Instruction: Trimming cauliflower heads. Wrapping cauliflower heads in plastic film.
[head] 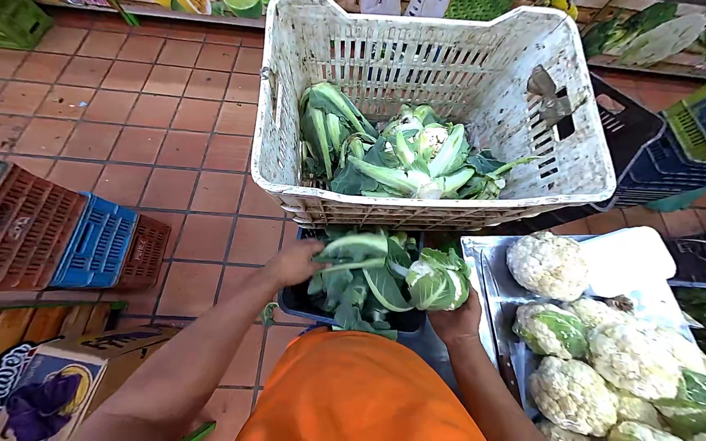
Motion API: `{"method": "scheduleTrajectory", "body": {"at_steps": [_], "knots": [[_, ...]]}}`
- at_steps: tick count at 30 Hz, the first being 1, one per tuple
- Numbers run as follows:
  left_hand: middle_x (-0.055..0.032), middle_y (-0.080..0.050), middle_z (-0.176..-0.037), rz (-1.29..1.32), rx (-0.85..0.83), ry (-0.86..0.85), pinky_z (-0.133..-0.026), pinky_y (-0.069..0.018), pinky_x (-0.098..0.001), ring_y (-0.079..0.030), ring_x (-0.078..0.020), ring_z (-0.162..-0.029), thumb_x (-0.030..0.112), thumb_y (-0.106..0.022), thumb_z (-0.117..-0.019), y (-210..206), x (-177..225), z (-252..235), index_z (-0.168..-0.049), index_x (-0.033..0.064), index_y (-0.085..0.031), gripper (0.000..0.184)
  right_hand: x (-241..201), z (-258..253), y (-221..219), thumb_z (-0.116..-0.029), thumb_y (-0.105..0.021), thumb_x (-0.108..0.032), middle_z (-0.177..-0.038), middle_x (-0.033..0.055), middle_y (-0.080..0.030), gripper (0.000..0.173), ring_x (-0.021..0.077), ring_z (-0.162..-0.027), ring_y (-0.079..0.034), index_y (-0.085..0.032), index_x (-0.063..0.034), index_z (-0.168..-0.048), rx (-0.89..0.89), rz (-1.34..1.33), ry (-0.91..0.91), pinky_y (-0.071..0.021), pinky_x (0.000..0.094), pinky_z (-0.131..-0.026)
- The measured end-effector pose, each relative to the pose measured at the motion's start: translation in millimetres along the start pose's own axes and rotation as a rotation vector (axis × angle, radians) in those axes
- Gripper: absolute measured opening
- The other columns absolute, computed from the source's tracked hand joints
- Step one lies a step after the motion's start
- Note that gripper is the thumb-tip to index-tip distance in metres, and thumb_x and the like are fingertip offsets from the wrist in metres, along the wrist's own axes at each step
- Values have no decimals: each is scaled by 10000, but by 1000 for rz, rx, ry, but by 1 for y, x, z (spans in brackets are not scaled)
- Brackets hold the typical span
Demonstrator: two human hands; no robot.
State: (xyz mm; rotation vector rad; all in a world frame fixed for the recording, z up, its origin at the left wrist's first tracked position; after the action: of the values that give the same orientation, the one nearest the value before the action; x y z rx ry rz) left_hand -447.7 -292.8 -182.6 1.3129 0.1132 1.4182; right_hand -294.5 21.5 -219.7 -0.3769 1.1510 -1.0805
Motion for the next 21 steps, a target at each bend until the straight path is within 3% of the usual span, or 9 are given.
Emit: {"method": "scheduleTrajectory", "body": {"at_steps": [2,3,5,8,12,15,17,19,21], "knots": [[-94,-676,-1164,-238,102,51,-957,-529,-563,-641,-299,-1134,333,-711,-956,19,11,-4,-1139,135,-712,270,8,1,-5,-1003,-403,-564,-1203,85,-695,503,249,-1101,-675,-615,-204,-1283,15,-24,-33,-570,527,-896],[-125,-663,-1206,-321,115,59,-948,-531,-583,-625,-341,-1167,247,-709,-937,14,16,-7,-1168,123,-708,262,13,1,-8,-1002,-397,-585,-1199,85,-696,516,253,-1096,-677,-616,-208,-1279,30,-26,-47,-574,530,-886],[-161,-609,-1342,-395,39,83,-945,-523,-633,-560,-410,-1262,119,-685,-900,-22,9,-16,-1241,134,-695,341,21,0,-12,-999,-358,-647,-1239,101,-679,584,286,-1111,-665,-588,-220,-1323,74,5,-87,-562,566,-876],[-188,-490,-1506,-402,-133,200,-1023,-446,-682,-471,-450,-1359,149,-709,-871,-75,-20,-31,-1346,206,-665,481,27,-1,-14,-981,-351,-712,-1245,110,-677,664,287,-1112,-667,-562,-211,-1363,135,90,-125,-568,562,-879],[-231,-310,-1622,-296,-65,326,-1122,-328,-702,-289,-473,-1484,209,-755,-840,-32,13,2,-1398,244,-625,574,23,1,-15,-999,-379,-668,-1209,114,-688,618,275,-1100,-675,-584,-185,-1325,134,53,-98,-571,544,-893],[-154,-500,-1489,-231,-2,161,-1052,-464,-615,-511,-385,-1332,411,-758,-888,-15,63,37,-1438,248,-577,602,23,-1,-11,-989,-403,-677,-1225,114,-687,617,277,-1101,-677,-590,-200,-1332,120,9,-102,-579,545,-873],[-78,-548,-1446,-178,-244,6,-1024,-507,-585,-588,-316,-1261,474,-666,-962,-58,73,39,-1474,299,-538,557,25,-3,-11,-988,-402,-679,-1232,112,-685,619,279,-1111,-674,-591,-200,-1332,131,20,-115,-573,555,-882],[-81,-490,-1525,-198,-464,-174,-1050,-469,-609,-543,-339,-1317,348,-607,-1015,-106,69,36,-1400,220,-620,406,27,-4,-16,-985,-391,-691,-1240,103,-684,633,271,-1123,-668,-593,-205,-1336,131,46,-125,-566,553,-899],[-97,-608,-1392,-198,-459,-348,-1026,-486,-589,-588,-330,-1265,193,-576,-1007,-123,69,38,-1203,124,-710,247,27,-6,-19,-988,-382,-693,-1234,99,-687,632,263,-1116,-671,-597,-208,-1330,124,67,-120,-570,544,-894]]}}
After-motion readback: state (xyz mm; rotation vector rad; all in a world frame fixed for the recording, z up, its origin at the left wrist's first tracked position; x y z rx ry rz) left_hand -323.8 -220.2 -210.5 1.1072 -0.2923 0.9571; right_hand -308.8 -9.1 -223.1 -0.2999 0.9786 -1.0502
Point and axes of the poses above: each hand's wrist, its own z-axis away from the middle knuckle, its own y-axis out of the back of the hand, x = y × z, the point moved 8 cm from there along -z, towards the middle knuckle
